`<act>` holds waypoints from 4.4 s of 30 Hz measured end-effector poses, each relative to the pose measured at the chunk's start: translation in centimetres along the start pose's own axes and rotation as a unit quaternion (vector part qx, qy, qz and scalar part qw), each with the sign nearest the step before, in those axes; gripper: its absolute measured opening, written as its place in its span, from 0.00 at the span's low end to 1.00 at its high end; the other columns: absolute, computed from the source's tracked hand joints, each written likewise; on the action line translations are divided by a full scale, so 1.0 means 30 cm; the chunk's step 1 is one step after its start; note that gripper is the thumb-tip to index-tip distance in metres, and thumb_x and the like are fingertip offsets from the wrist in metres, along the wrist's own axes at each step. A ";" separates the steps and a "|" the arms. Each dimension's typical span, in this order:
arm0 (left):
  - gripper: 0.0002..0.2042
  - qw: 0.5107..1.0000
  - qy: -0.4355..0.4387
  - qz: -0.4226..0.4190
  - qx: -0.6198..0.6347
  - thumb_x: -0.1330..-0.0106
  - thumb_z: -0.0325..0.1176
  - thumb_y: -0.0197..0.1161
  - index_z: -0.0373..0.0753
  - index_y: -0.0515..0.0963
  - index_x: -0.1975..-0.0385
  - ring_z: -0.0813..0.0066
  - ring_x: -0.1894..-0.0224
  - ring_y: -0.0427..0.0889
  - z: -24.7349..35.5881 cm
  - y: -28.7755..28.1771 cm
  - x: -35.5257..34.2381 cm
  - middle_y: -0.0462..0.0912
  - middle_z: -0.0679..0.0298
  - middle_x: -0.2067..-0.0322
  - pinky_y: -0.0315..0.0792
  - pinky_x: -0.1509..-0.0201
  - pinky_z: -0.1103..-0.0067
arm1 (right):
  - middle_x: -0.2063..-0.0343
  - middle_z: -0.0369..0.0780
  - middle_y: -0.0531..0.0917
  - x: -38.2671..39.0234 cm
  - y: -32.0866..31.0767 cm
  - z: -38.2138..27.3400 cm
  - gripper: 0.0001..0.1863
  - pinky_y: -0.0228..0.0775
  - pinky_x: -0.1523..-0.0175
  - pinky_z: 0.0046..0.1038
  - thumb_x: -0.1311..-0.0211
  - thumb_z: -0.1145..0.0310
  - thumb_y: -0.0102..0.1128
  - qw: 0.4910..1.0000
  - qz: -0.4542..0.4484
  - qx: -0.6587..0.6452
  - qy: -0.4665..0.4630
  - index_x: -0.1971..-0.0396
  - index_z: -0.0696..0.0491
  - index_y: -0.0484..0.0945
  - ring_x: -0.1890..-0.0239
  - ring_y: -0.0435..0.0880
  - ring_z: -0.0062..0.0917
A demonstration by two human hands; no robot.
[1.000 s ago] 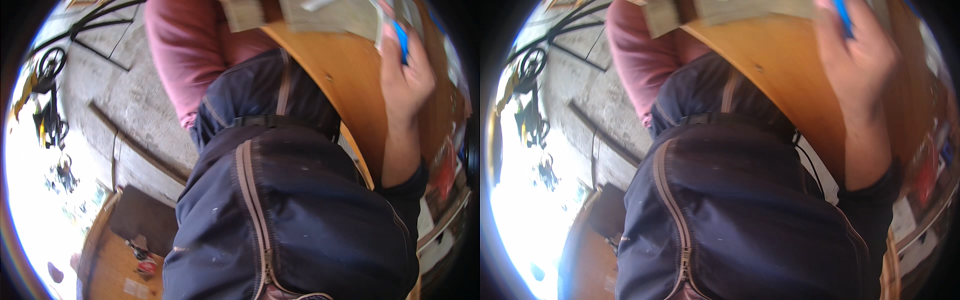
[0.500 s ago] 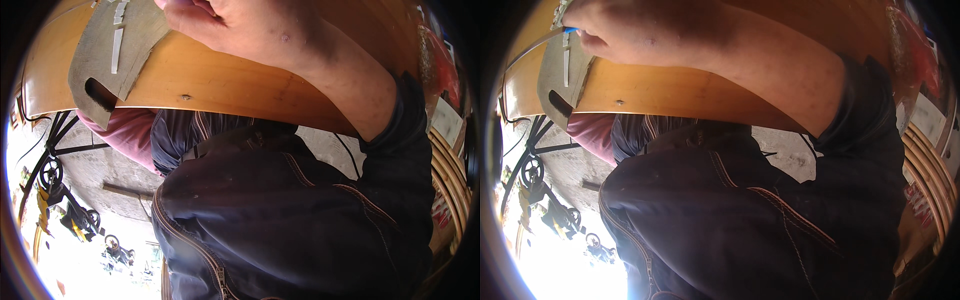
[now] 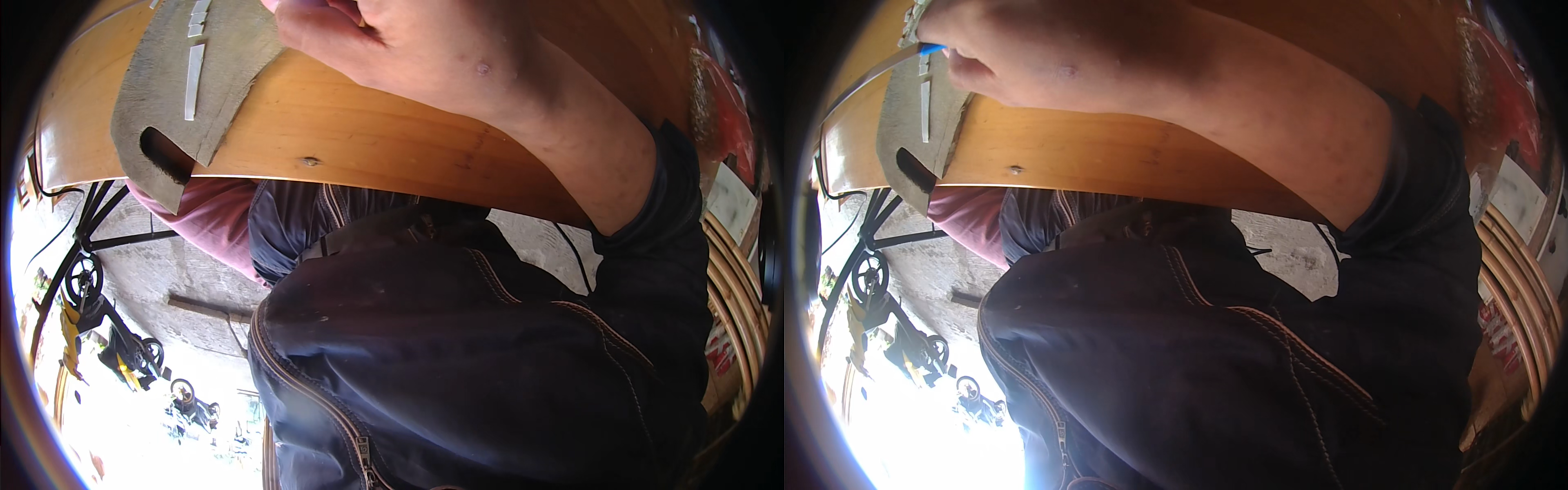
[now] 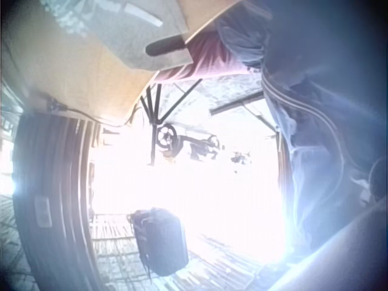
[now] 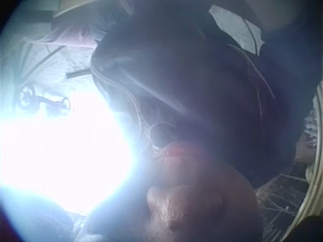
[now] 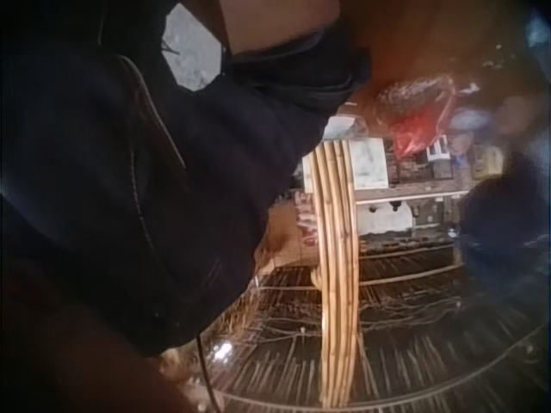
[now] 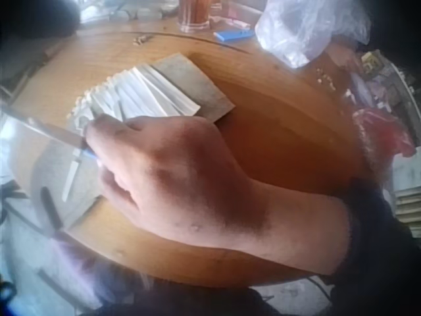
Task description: The person cuts a white sheet into strips and then into small cubes using a knife on a cutting board. The person repeatedly slices the material into smaller pieces, accumulating a pile of cubes on the board.
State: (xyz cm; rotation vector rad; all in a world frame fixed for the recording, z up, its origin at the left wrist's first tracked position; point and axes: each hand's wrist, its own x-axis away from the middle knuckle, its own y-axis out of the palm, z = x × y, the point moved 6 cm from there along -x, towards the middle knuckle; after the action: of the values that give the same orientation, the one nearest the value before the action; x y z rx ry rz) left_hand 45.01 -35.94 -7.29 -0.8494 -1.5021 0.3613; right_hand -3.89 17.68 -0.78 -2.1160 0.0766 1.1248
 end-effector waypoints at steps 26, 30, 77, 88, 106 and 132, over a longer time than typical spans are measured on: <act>0.09 0.898 0.304 0.319 -0.008 0.24 0.26 0.52 0.37 0.79 0.51 0.68 0.57 0.87 1.091 -0.077 -0.158 0.87 0.56 0.57 0.81 0.54 0.73 | 0.69 0.34 0.84 -0.005 -0.039 0.002 0.13 0.71 0.64 0.15 0.31 0.82 0.62 0.987 -0.078 -0.063 0.125 0.48 0.63 0.83 0.70 0.76 0.11; 0.09 0.704 0.525 0.459 0.133 0.23 0.29 0.57 0.34 0.81 0.52 0.68 0.57 0.87 1.367 -0.158 0.364 0.86 0.58 0.58 0.80 0.50 0.75 | 0.69 0.39 0.86 -0.017 -0.053 0.006 0.14 0.73 0.67 0.20 0.33 0.79 0.64 0.982 -0.081 -0.087 0.144 0.49 0.59 0.84 0.73 0.80 0.17; 0.25 0.541 0.793 0.281 0.003 0.46 0.34 0.72 0.40 0.82 0.45 0.62 0.50 0.76 1.770 0.203 0.877 0.76 0.64 0.53 0.71 0.45 0.63 | 0.79 0.38 0.69 -0.007 -0.069 -0.130 0.40 0.74 0.74 0.35 0.43 0.79 0.58 0.912 -0.368 0.093 0.154 0.27 0.41 0.70 0.82 0.75 0.30; 0.25 0.523 0.789 0.322 -0.010 0.45 0.34 0.70 0.35 0.81 0.45 0.64 0.51 0.76 1.744 0.212 0.886 0.78 0.63 0.55 0.71 0.43 0.64 | 0.74 0.49 0.79 -0.023 -0.092 -0.107 0.33 0.76 0.64 0.34 0.36 0.86 0.57 0.898 -0.365 0.018 0.245 0.31 0.45 0.75 0.75 0.80 0.34; 0.25 0.550 0.772 0.317 -0.022 0.45 0.33 0.73 0.40 0.82 0.44 0.66 0.47 0.77 1.740 0.212 0.887 0.80 0.67 0.52 0.67 0.34 0.62 | 0.81 0.42 0.69 -0.032 -0.069 -0.141 0.40 0.73 0.70 0.38 0.43 0.86 0.61 0.906 -0.383 0.058 0.172 0.29 0.45 0.72 0.80 0.74 0.35; 0.24 0.573 0.752 0.325 -0.017 0.45 0.30 0.69 0.39 0.83 0.45 0.69 0.46 0.78 1.716 0.224 0.885 0.82 0.67 0.50 0.67 0.33 0.60 | 0.80 0.45 0.71 -0.029 -0.078 -0.178 0.37 0.73 0.67 0.38 0.41 0.88 0.57 0.889 -0.404 0.096 0.194 0.31 0.46 0.76 0.79 0.75 0.34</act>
State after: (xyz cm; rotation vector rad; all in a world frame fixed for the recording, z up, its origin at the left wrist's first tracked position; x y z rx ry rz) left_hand 0.11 0.55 -0.03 -1.1930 0.4714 0.0134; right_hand 0.14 15.83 3.09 -1.8581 -0.4537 0.1857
